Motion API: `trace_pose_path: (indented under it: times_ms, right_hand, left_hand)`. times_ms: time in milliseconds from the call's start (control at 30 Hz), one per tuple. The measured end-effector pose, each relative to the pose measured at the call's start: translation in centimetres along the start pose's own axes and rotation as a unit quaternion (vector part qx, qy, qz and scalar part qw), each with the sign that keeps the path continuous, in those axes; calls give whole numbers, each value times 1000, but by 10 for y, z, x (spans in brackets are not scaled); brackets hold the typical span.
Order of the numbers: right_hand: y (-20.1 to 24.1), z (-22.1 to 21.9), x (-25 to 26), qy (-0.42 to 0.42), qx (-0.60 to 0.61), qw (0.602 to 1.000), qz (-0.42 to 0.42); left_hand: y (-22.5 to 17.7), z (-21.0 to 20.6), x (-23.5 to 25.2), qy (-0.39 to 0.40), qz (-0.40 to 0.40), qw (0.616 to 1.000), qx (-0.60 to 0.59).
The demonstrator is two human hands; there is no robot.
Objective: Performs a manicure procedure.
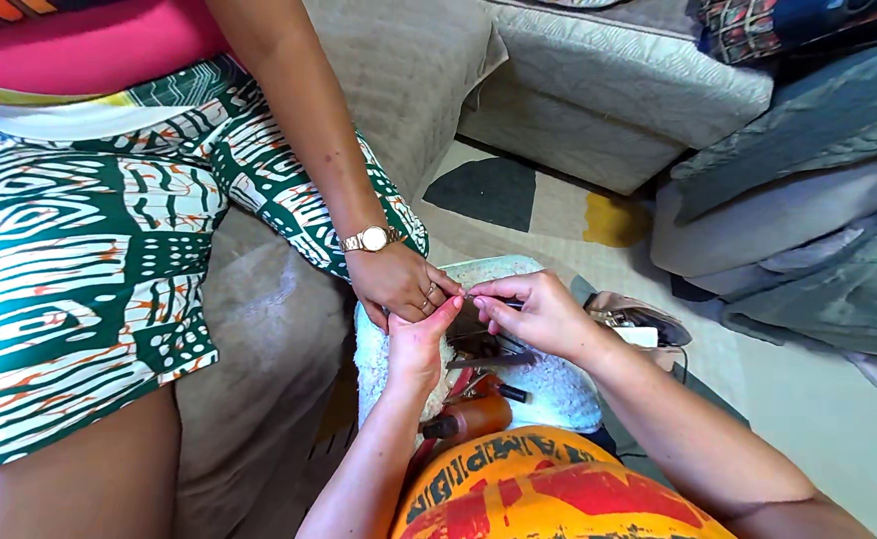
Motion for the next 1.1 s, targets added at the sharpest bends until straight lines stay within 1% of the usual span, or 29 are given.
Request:
trace_pose_path:
  times_ms: [100,200,400,533,633,900,1100]
  right_hand:
    - [0,-1,0,4,37,999,-26]
    - [-3,-4,-1,-11,39,999,-9]
    - [-8,-12,-5,-70,-67,993,73]
    - [-10,-14,-6,-83,-81,990,83]
    - [-11,-14,-6,-77,-50,993,76]
    - [-11,-12,-7,-42,92,995,21]
    - [-11,-12,-6,-44,108,993,10]
  left_hand:
    - [0,0,0,-1,-6,1000,-4]
    - [1,0,0,-4,-11,1000,-6]
    - [0,0,1,-3,-10,1000,-1]
    - [1,1,1,-6,-14,1000,-8]
    - [2,1,1,-5,-13,1000,-7]
    - [2,1,0,-7,-13,1000,-15]
    - [1,0,0,1,-16,1000,-16]
Point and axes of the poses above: each hand's wrist, its own x-axis towards the middle knuckle, its own z-axis out of the back of the hand, y = z × x, the point moved 4 cm from there along x, towards the middle knuckle, and after that the axes turned 12 degrees about y, right-handed, at the moved point
